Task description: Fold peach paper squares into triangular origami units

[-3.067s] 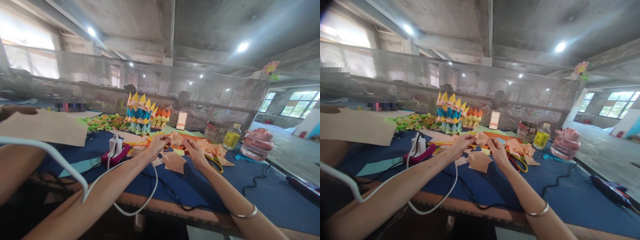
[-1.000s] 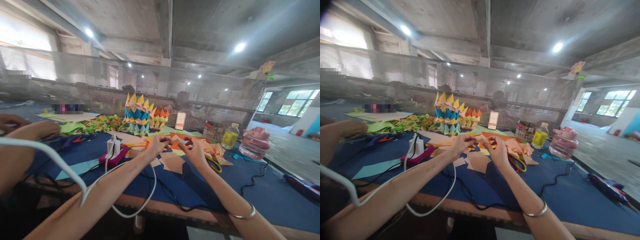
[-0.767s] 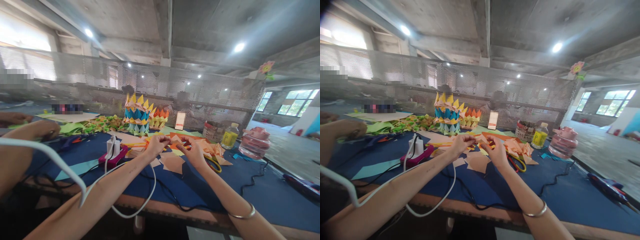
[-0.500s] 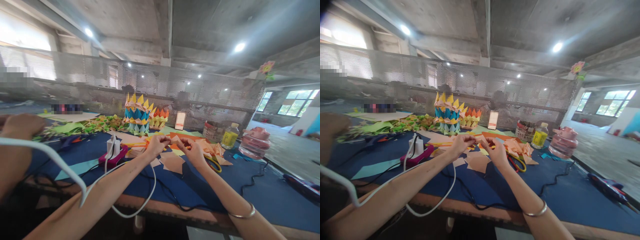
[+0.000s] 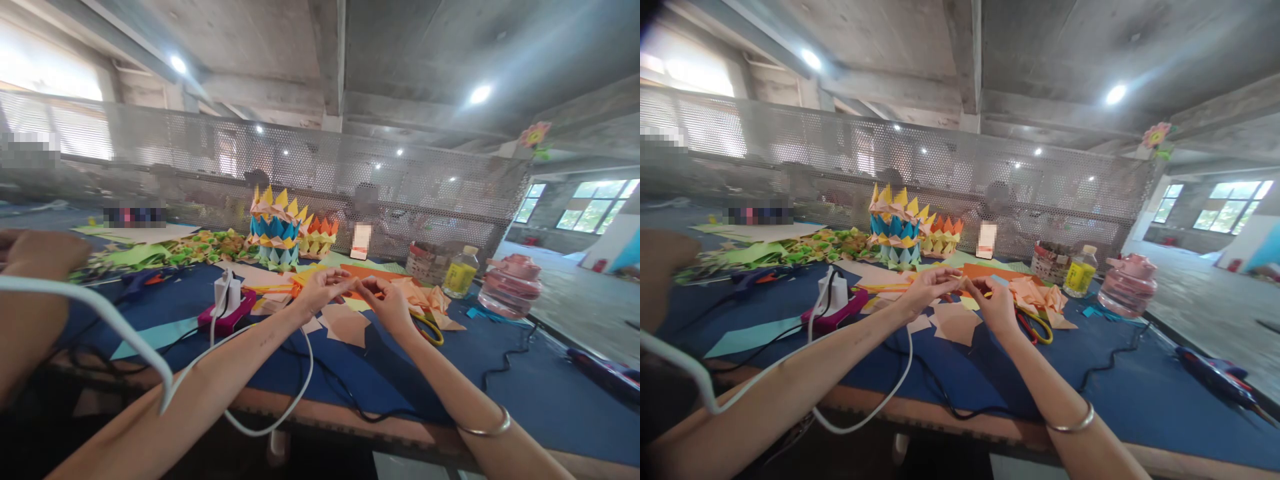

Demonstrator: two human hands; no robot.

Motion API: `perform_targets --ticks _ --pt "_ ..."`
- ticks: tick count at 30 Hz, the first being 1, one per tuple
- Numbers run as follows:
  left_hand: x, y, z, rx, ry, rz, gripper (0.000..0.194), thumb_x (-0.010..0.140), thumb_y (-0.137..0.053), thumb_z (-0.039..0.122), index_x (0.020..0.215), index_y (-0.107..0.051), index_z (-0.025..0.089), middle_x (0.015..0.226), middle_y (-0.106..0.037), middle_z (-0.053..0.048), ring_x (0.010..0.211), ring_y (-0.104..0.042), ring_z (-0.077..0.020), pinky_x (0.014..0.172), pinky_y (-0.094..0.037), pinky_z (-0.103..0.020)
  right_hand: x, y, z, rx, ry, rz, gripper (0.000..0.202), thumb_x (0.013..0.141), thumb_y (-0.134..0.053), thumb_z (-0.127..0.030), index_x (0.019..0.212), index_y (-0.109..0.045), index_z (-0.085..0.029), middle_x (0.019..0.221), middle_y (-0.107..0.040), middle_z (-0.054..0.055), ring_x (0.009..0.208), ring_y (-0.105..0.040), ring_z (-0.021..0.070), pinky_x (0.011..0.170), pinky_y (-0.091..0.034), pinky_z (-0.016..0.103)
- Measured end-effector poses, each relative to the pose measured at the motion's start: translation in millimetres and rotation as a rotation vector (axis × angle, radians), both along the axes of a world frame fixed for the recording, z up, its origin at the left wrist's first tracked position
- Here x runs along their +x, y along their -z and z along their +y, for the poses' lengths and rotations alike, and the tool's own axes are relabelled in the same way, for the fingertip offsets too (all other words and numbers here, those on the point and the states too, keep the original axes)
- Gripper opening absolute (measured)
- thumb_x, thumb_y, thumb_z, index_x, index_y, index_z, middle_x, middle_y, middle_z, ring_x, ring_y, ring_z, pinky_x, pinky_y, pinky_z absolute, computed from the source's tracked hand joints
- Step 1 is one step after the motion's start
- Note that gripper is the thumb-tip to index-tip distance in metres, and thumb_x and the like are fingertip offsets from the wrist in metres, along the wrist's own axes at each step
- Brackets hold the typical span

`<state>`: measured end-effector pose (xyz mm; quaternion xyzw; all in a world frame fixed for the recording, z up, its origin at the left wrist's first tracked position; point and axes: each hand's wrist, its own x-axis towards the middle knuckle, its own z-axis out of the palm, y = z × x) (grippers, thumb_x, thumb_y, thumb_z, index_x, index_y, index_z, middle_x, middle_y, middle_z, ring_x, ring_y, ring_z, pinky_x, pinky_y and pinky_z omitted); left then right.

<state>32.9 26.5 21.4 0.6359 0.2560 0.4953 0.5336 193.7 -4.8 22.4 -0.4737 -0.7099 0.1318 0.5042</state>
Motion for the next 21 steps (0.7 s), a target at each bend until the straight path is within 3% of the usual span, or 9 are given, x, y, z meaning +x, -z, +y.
perform_targets --ticks 5,10,21 --pt "0.4 1.8 2.7 0.035 -0.011 0.036 0.035 0.066 -0.068 0.042 0.084 -0.064 0.011 0.078 -0.067 -0.008 0.061 -0.062 -0.0126 0.049 -0.044 -0.018 -1.4 1.2 -0.3 0.034 -0.004 -0.003 0.032 0.074 -0.056 -0.049 0.075 -0.064 -0.017 0.073 -0.065 0.004 0.066 -0.055 0.0159 0.056 -0.04 0.025" --pt "0.0 5.1 6.6 -0.049 -0.031 -0.003 0.036 0.06 -0.073 0.039 0.082 -0.065 0.012 0.075 -0.067 -0.007 0.062 -0.063 -0.0139 0.05 -0.046 -0.02 -2.1 1.3 -1.2 0.05 -0.012 -0.023 0.031 0.076 -0.055 -0.047 0.077 -0.064 -0.017 0.073 -0.064 0.004 0.065 -0.053 0.0149 0.055 -0.039 0.024" --pt "0.5 5.3 7.3 -0.033 -0.038 -0.017 0.034 0.06 -0.074 0.038 0.077 -0.065 0.01 0.068 -0.065 -0.005 0.057 -0.061 -0.0112 0.049 -0.046 -0.018 0.6 5.7 3.8 0.047 -0.039 -0.011 0.032 0.074 -0.058 -0.047 0.077 -0.063 -0.016 0.07 -0.064 0.003 0.062 -0.055 0.0144 0.056 -0.042 0.024"
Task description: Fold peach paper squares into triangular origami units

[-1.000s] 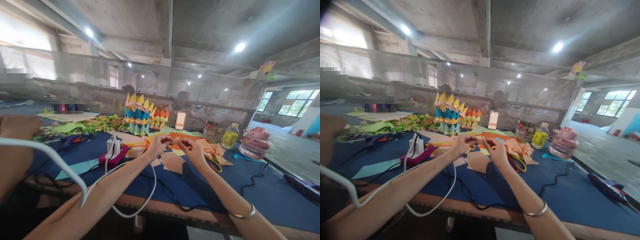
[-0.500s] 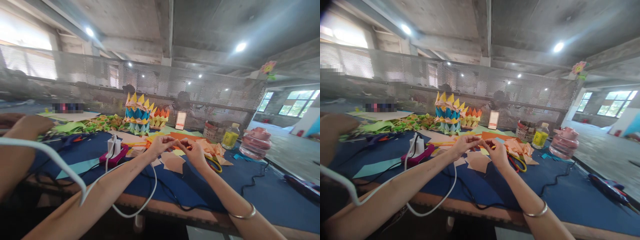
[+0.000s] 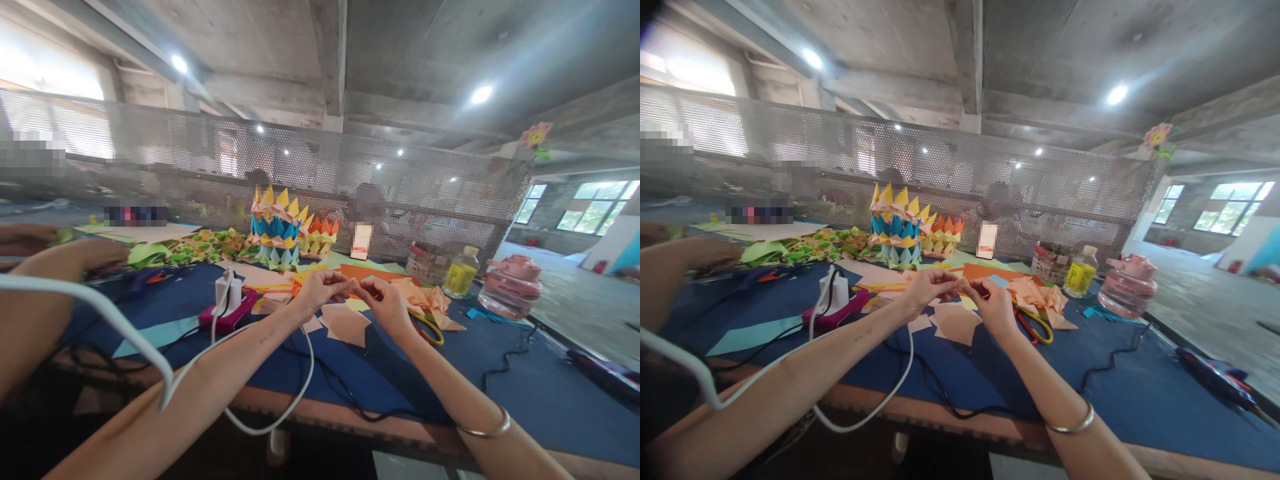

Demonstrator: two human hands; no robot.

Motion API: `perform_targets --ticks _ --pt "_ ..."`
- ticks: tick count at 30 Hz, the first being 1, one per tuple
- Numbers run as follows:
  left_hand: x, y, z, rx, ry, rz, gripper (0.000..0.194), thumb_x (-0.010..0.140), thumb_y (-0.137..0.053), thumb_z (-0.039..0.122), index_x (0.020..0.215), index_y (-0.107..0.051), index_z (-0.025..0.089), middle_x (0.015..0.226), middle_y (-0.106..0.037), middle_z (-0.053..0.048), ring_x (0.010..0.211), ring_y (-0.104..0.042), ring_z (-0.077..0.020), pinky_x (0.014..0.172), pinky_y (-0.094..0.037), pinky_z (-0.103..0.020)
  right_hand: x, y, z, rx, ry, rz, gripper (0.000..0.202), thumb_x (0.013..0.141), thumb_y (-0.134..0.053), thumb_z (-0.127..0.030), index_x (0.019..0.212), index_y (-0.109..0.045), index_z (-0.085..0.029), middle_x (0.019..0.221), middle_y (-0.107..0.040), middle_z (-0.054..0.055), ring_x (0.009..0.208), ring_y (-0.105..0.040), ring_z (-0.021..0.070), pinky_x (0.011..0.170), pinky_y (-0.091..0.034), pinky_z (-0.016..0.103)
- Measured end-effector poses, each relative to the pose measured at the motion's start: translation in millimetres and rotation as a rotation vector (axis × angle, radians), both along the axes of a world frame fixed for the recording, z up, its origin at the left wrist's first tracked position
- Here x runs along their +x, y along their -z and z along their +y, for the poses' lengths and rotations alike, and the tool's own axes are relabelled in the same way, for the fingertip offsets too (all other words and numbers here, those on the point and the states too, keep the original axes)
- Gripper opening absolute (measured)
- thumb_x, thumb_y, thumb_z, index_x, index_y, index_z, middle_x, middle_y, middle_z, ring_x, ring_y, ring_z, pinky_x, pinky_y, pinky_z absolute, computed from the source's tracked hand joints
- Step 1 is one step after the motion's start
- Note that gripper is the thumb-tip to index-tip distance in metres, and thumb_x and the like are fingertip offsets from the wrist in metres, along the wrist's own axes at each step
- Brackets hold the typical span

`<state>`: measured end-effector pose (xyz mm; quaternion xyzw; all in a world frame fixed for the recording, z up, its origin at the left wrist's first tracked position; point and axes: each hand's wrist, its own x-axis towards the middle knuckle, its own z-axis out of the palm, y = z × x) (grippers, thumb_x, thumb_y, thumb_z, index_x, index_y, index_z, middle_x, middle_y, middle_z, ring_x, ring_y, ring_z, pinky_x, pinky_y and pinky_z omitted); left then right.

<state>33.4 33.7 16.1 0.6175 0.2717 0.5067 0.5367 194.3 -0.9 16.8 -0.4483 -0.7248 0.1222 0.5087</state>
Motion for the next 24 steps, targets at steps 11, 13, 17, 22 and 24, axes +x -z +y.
perform_targets --ticks 11,13,17,22,24 --pt "-0.3 2.1 0.9 0.077 -0.018 0.142 0.042 0.065 -0.066 0.048 0.083 -0.064 0.01 0.068 -0.067 -0.008 0.06 -0.063 -0.0144 0.048 -0.045 -0.019 -0.1 -4.3 -2.8 0.008 0.069 -0.033 0.031 0.076 -0.056 -0.046 0.075 -0.062 -0.015 0.067 -0.063 0.004 0.059 -0.054 0.014 0.053 -0.041 0.023" --pt "-0.8 3.4 2.4 0.12 -0.017 0.184 0.043 0.066 -0.063 0.052 0.076 -0.065 0.01 0.064 -0.066 -0.008 0.058 -0.062 -0.0136 0.048 -0.045 -0.02 -0.4 -5.4 -3.4 0.003 0.074 -0.027 0.031 0.076 -0.056 -0.045 0.074 -0.062 -0.015 0.069 -0.064 0.005 0.059 -0.055 0.0142 0.053 -0.041 0.024" --pt "-1.7 5.9 6.4 0.081 -0.036 0.19 0.04 0.065 -0.065 0.05 0.072 -0.064 0.01 0.064 -0.067 -0.008 0.057 -0.062 -0.0128 0.049 -0.046 -0.019 0.7 -4.4 -1.7 -0.004 0.044 -0.034 0.032 0.077 -0.054 -0.046 0.076 -0.062 -0.015 0.071 -0.065 0.005 0.062 -0.057 0.0149 0.054 -0.043 0.024" --pt "-2.9 5.7 7.9 0.05 -0.055 0.199 0.039 0.064 -0.067 0.049 0.069 -0.063 0.01 0.063 -0.067 -0.008 0.054 -0.061 -0.012 0.049 -0.045 -0.019 4.3 -0.4 3.8 -0.017 0.025 -0.061 0.032 0.077 -0.055 -0.046 0.078 -0.062 -0.016 0.074 -0.066 0.006 0.067 -0.06 0.0169 0.057 -0.045 0.025" --pt "-3.3 4.6 6.7 0.037 -0.069 0.208 0.04 0.063 -0.067 0.049 0.069 -0.063 0.01 0.063 -0.067 -0.008 0.054 -0.061 -0.0115 0.049 -0.044 -0.019 5.5 0.5 5.5 -0.025 0.041 -0.076 0.031 0.076 -0.056 -0.046 0.078 -0.062 -0.016 0.074 -0.066 0.006 0.068 -0.061 0.0178 0.059 -0.046 0.026"
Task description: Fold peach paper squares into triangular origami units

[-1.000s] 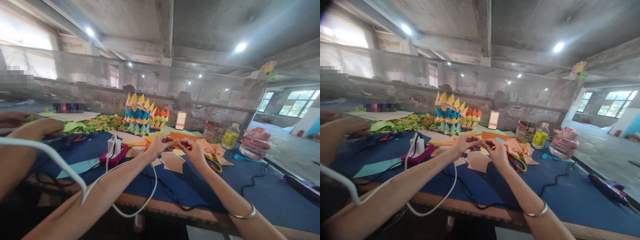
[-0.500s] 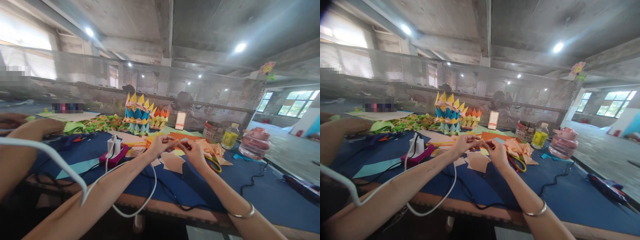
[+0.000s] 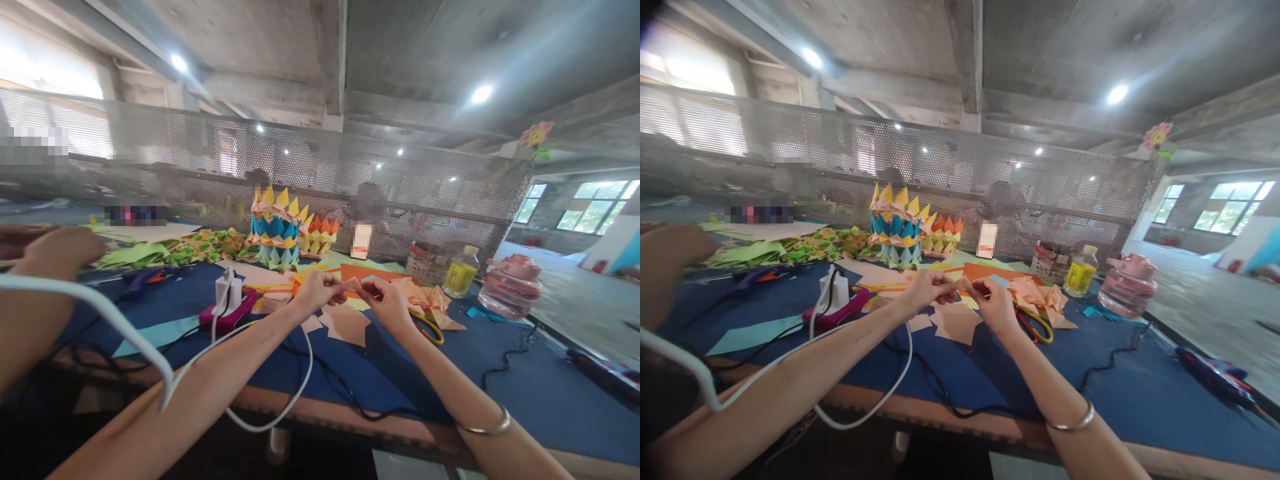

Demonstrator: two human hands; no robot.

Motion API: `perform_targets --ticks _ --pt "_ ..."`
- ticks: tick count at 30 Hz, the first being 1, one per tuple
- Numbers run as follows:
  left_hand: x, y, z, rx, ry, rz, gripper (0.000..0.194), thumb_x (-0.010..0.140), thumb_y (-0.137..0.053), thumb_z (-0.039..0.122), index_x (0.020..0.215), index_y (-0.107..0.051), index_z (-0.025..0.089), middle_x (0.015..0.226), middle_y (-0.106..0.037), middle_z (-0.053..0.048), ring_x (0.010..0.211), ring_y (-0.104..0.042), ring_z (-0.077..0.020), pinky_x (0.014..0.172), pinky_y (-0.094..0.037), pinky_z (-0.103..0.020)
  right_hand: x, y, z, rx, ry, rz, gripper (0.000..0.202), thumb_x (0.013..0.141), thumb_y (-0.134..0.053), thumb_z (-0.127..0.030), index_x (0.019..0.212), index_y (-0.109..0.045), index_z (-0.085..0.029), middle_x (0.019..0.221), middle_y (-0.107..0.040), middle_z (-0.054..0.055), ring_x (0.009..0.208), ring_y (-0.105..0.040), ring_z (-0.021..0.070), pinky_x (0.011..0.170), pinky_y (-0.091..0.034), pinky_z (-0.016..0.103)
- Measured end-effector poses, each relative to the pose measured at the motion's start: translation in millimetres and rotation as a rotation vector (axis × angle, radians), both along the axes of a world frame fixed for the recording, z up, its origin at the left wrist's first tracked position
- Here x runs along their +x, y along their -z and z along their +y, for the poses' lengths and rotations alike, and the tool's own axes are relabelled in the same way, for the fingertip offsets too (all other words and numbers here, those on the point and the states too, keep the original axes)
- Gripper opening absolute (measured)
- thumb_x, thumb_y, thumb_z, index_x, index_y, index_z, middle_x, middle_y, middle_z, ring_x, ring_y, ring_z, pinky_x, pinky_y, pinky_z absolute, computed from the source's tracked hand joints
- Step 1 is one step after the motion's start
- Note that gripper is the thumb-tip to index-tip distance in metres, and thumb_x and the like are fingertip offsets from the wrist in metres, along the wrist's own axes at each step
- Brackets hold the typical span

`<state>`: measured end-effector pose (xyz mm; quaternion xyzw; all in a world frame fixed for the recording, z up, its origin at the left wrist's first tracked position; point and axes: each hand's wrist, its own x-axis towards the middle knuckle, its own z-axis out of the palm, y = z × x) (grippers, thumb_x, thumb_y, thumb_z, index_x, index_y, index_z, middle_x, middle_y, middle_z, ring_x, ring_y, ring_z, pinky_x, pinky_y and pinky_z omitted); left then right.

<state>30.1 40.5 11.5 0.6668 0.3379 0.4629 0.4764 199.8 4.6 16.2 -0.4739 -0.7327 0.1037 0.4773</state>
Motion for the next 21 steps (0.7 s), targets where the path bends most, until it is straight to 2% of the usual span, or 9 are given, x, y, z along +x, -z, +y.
perform_targets --ticks 13,21 --pt "-1.3 -4.0 -3.6 -0.044 -0.012 0.037 0.037 0.067 -0.064 0.047 0.069 -0.061 0.01 0.065 -0.067 -0.009 0.055 -0.061 -0.0117 0.049 -0.044 -0.019 2.3 0.0 2.4 -0.068 -0.002 0.003 0.021 0.073 -0.058 -0.035 0.077 -0.064 -0.015 0.073 -0.068 0.006 0.068 -0.06 0.0173 0.063 -0.046 0.028" --pt "-3.5 -3.4 -2.4 -0.035 -0.079 0.038 0.024 0.07 -0.063 0.035 0.068 -0.058 0.012 0.061 -0.065 -0.006 0.054 -0.059 -0.0111 0.046 -0.042 -0.018 4.0 0.0 2.5 -0.049 0.044 -0.014 0.022 0.073 -0.057 -0.036 0.075 -0.063 -0.015 0.069 -0.066 0.005 0.063 -0.058 0.0166 0.058 -0.043 0.027"
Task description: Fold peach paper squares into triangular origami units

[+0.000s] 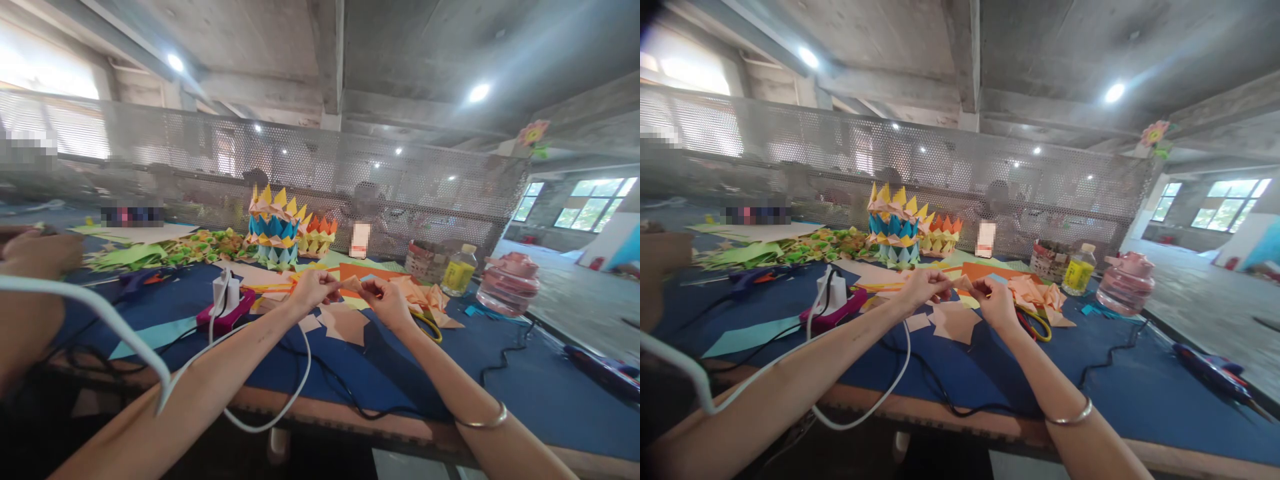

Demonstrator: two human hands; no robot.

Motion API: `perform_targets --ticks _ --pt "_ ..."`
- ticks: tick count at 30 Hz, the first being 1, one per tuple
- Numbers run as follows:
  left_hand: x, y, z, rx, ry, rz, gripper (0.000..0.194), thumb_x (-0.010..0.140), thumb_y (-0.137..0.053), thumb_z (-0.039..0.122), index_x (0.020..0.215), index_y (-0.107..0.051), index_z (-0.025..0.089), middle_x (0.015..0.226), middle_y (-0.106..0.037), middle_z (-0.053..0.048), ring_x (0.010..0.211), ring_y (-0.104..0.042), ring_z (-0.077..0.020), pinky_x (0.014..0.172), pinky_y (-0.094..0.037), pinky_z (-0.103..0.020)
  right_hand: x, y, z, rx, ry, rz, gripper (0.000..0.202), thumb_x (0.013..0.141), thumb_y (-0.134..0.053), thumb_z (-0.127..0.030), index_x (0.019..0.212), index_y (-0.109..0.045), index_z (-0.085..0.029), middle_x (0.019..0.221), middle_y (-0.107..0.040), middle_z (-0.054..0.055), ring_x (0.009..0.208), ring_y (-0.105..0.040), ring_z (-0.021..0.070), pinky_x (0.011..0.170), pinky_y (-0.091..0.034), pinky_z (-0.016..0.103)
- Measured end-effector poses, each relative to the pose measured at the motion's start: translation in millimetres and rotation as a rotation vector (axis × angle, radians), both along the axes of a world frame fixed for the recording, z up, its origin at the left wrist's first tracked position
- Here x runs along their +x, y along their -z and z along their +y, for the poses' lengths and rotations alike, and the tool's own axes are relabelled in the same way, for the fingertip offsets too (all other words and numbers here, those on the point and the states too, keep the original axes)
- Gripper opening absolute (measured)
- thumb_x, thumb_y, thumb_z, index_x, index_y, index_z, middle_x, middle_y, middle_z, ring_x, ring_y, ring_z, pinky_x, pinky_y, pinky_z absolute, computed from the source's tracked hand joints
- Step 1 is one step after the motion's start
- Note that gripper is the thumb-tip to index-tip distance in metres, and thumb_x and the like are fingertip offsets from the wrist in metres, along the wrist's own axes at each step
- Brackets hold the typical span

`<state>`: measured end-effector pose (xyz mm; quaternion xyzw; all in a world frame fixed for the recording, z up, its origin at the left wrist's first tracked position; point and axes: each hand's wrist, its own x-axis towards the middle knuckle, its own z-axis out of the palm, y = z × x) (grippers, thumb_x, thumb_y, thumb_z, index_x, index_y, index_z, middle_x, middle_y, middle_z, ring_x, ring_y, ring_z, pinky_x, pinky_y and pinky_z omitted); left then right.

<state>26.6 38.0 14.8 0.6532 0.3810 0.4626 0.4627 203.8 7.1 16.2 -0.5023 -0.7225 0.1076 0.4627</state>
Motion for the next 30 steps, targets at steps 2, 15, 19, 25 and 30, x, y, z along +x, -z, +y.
perform_targets --ticks 2,15,19,25,30 --pt "0 1.1 1 0.021 0.0 0.015 0.023 0.072 -0.062 0.034 0.066 -0.056 0.013 0.059 -0.064 -0.005 0.054 -0.059 -0.0108 0.045 -0.041 -0.017 0 -0.1 0 -0.004 -0.004 -0.003 0.023 0.074 -0.057 -0.037 0.076 -0.063 -0.015 0.07 -0.067 0.005 0.064 -0.058 0.0167 0.059 -0.043 0.027" --pt "2 2.3 4 0.012 -0.011 0.041 0.012 0.076 -0.054 0.021 0.067 -0.054 0.013 0.061 -0.065 -0.004 0.053 -0.059 -0.0101 0.043 -0.04 -0.016 0 0.6 1 -0.009 0.003 -0.018 0.027 0.073 -0.057 -0.042 0.075 -0.063 -0.015 0.071 -0.066 0.005 0.065 -0.058 0.0165 0.06 -0.043 0.027" --pt "2 2.9 5 0.015 -0.036 0.053 0.013 0.075 -0.055 0.021 0.065 -0.054 0.013 0.057 -0.063 -0.004 0.052 -0.059 -0.0101 0.043 -0.041 -0.016 -1 0.1 0 -0.009 -0.014 -0.03 0.029 0.073 -0.056 -0.044 0.075 -0.063 -0.016 0.072 -0.066 0.005 0.066 -0.058 0.0169 0.061 -0.044 0.027" --pt "2 8.5 11 0.063 0.02 0.017 0.012 0.075 -0.056 0.024 0.073 -0.058 0.012 0.067 -0.064 -0.005 0.059 -0.061 -0.0118 0.045 -0.043 -0.017 1 -0.9 0 -0.006 0.002 -0.012 0.028 0.072 -0.056 -0.042 0.075 -0.063 -0.016 0.069 -0.066 0.005 0.062 -0.057 0.016 0.057 -0.043 0.026" --pt "4 4.5 8 0.214 0.017 -0.033 0.025 0.065 -0.068 0.024 0.086 -0.062 0.012 0.084 -0.065 -0.007 0.077 -0.06 -0.0143 0.062 -0.049 -0.022 0 -0.5 -1 0.016 0.011 -0.051 0.025 0.073 -0.056 -0.04 0.074 -0.063 -0.016 0.068 -0.066 0.004 0.062 -0.057 0.016 0.058 -0.043 0.027"
